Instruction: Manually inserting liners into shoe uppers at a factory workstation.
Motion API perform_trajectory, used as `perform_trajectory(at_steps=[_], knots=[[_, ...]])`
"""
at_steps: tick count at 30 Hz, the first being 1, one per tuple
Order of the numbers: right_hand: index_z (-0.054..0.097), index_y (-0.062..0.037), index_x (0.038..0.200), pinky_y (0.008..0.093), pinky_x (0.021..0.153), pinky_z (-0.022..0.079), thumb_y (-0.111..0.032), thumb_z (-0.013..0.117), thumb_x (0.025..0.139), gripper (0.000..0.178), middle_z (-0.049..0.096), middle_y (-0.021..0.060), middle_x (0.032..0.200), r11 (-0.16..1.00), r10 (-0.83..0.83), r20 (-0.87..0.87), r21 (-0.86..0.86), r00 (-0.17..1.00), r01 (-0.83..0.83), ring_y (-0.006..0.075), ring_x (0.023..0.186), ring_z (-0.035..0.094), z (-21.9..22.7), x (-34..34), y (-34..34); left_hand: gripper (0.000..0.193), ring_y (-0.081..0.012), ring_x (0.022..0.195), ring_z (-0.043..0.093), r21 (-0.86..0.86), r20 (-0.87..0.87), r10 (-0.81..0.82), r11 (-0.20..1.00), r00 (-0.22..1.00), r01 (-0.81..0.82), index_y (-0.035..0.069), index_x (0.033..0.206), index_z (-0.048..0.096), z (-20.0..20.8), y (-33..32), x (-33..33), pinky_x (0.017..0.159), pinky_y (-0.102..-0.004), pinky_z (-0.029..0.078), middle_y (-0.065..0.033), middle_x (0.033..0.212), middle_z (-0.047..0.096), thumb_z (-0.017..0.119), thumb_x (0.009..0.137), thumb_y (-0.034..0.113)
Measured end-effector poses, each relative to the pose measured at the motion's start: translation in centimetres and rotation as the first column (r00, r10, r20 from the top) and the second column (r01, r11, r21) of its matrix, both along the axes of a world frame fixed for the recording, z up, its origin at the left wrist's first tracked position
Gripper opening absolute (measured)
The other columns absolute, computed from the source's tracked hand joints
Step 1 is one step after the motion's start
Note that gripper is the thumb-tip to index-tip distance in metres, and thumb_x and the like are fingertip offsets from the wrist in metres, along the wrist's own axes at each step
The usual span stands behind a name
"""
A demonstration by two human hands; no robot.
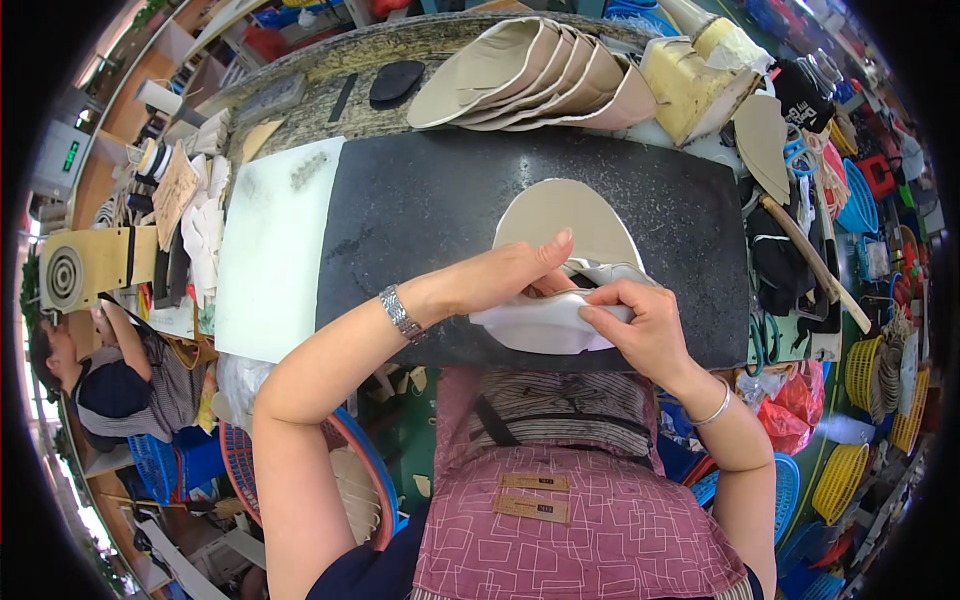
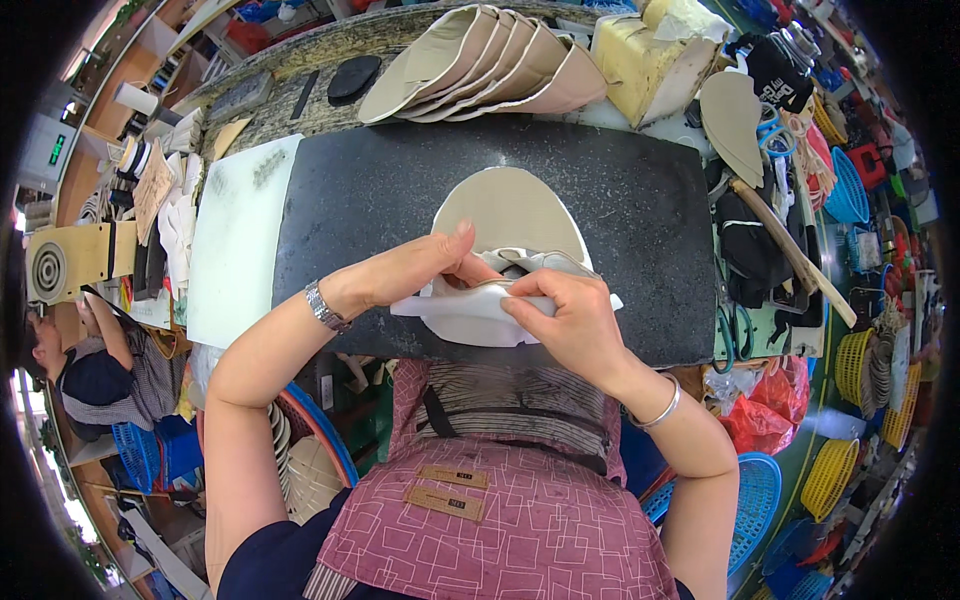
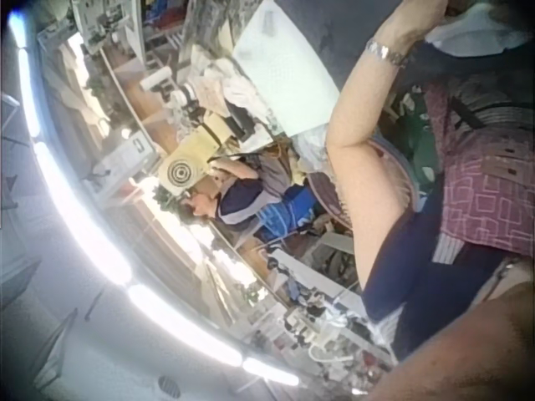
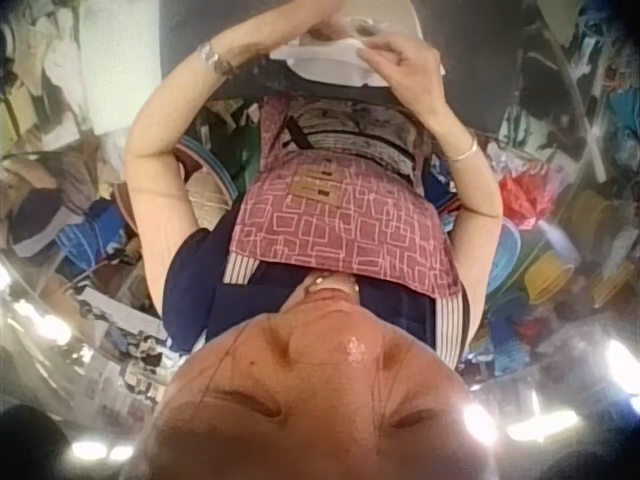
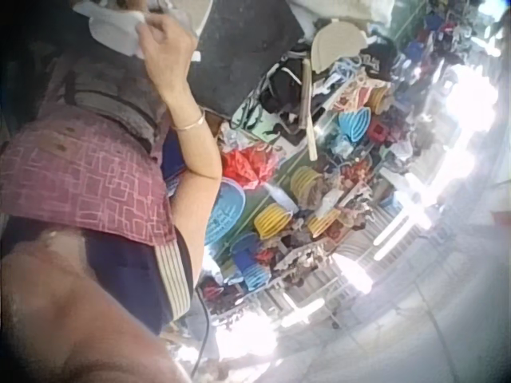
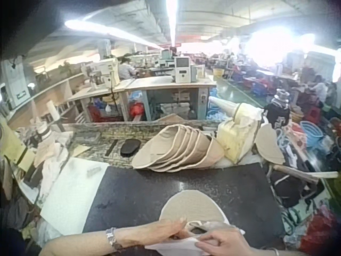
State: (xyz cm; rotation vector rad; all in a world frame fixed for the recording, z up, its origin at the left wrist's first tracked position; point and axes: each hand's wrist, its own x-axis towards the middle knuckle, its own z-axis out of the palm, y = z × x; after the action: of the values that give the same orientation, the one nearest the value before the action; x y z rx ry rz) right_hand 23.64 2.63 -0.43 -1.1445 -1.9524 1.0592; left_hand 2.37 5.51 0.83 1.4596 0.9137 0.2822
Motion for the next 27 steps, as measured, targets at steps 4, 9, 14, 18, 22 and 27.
perform_trajectory(at_steps=[4,9,14,18,22,27], knots=[[0.065,0.0003,0.079,0.0278,0.055,0.049,-0.01,0.068,0.074,0.012,0.066,0.0098,0.07,1.0,-0.019,-0.016,0.003,1.0,0.019,0.0182,0.06,0.064,0.1,-0.1,-0.2,0.075,-0.0181,0.082,0.057,0.013,0.01,-0.006,1.0,1.0,0.006,0.0,0.108,0.063,-0.7,0.0,0.1,0.08,-0.0298,0.045,-0.0129,0.094,0.065,0.019,0.092,0.059],[0.064,-0.0001,0.081,0.0296,0.054,0.049,-0.015,0.068,0.075,0.017,0.065,0.012,0.07,0.999,-0.048,0.027,-0.015,0.999,0.048,0.0217,0.06,0.064,0.2,0.0,-0.5,0.026,-0.0126,0.067,0.06,0.293,-0.155,-0.012,0.954,0.988,0.058,0.005,0.097,0.067,-0.3,-1.2,1.3,0.063,-0.0258,0.047,-0.0113,0.081,0.066,0.065,0.08,0.024],[0.063,-0.0009,0.083,0.0327,0.053,0.047,-0.016,0.07,0.073,0.02,0.063,0.0123,0.071,0.982,-0.115,0.278,0.177,0.954,0.067,0.0273,0.06,0.062,2.8,1.0,-2.6,0.025,-0.0112,0.065,0.061,0.384,-0.161,0.149,0.92,0.976,-0.077,0.005,0.097,0.067,-0.6,-1.9,1.5,0.06,-0.0262,0.047,-0.0108,0.08,0.067,0.07,0.076,0.019],[0.062,-0.0029,0.077,0.034,0.059,0.044,-0.007,0.071,0.068,0.014,0.061,0.009,0.07,0.905,-0.1,0.24,0.424,0.966,-0.011,0.0251,0.062,0.059,2.3,2.2,-2.7,0.025,-0.0097,0.062,0.059,0.568,0.065,0.2,0.798,0.978,-0.201,0.006,0.099,0.067,-2.8,-2.3,1.5,0.057,-0.0267,0.046,-0.0094,0.078,0.067,0.069,0.077,0.019],[0.062,-0.0039,0.074,0.0338,0.062,0.041,-0.003,0.072,0.064,0.014,0.06,0.0068,0.069,0.845,-0.171,0.063,0.522,0.983,0.114,0.0229,0.064,0.056,0.6,2.1,-2.5,0.025,-0.0106,0.063,0.058,0.407,-0.06,0.117,0.91,0.991,-0.083,0.006,0.101,0.066,-0.7,-2.0,1.7,0.058,-0.0261,0.046,-0.0085,0.077,0.066,0.067,0.078,0.017],[0.061,-0.0043,0.072,0.0335,0.062,0.039,-0.002,0.07,0.065,0.011,0.057,0.0058,0.066,0.841,-0.259,0.118,0.516,0.959,0.164,0.0219,0.062,0.054,-0.1,1.9,-2.3,0.024,-0.0116,0.064,0.057,0.369,-0.085,0.132,0.925,0.988,-0.092,0.005,0.1,0.066,-1.0,-2.5,2.0,0.061,-0.0259,0.045,-0.0076,0.075,0.065,0.066,0.078,0.016]])
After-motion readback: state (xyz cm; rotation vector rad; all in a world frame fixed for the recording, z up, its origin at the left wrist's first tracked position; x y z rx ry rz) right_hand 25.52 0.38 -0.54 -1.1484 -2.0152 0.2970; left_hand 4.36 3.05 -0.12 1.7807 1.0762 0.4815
